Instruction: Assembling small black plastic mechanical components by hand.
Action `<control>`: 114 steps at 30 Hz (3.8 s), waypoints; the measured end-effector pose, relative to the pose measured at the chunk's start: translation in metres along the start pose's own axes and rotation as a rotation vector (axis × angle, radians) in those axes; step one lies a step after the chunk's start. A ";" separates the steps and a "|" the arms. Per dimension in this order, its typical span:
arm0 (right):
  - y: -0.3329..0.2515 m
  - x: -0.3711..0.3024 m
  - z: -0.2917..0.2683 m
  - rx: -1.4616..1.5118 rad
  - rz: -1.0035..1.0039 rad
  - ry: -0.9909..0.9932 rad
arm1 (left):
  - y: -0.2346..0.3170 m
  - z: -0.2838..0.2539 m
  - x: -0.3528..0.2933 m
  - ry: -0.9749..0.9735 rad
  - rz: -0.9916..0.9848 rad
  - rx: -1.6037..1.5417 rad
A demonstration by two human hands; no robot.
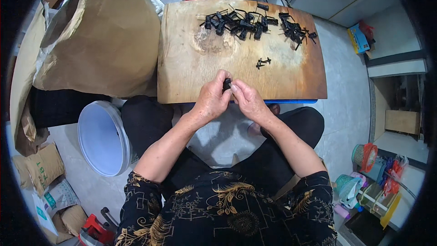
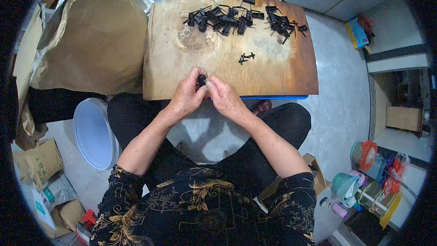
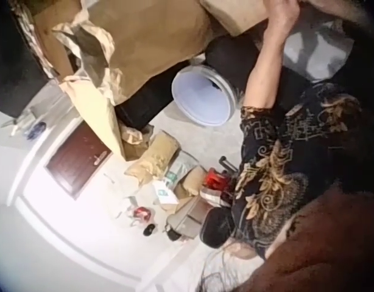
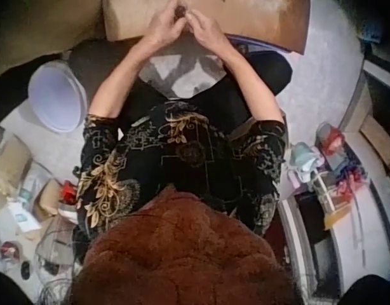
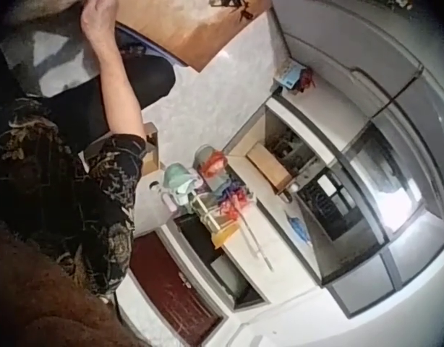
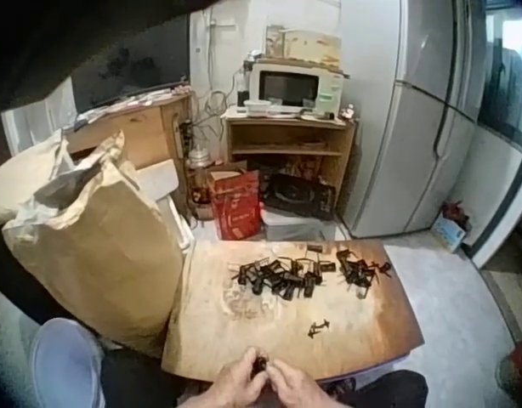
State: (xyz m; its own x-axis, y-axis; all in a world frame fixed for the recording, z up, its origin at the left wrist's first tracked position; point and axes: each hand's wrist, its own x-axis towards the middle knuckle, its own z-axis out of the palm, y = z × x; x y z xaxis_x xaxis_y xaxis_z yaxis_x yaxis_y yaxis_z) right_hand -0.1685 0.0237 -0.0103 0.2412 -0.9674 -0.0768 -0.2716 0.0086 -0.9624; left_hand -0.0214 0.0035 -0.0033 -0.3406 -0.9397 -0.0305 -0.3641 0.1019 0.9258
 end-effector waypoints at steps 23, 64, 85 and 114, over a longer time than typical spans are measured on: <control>-0.028 -0.009 -0.017 0.503 0.105 0.014 | 0.011 -0.019 -0.004 -0.202 -0.285 -1.083; -0.019 -0.007 -0.006 0.747 0.340 -0.048 | 0.003 0.006 0.001 -0.106 -0.030 -0.545; 0.001 0.023 -0.053 -0.027 0.065 -0.179 | -0.001 0.006 0.009 0.071 0.042 -0.161; 0.055 0.181 -0.184 -0.932 -0.291 0.068 | 0.013 -0.004 0.008 -0.174 -0.290 -0.141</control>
State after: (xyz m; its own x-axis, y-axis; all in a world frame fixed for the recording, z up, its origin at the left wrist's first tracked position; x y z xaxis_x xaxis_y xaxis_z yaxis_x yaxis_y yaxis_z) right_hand -0.3117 -0.1976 -0.0293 0.3692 -0.9129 0.1742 -0.8442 -0.4078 -0.3478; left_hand -0.0252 -0.0037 0.0102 -0.3875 -0.8522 -0.3517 -0.3485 -0.2178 0.9117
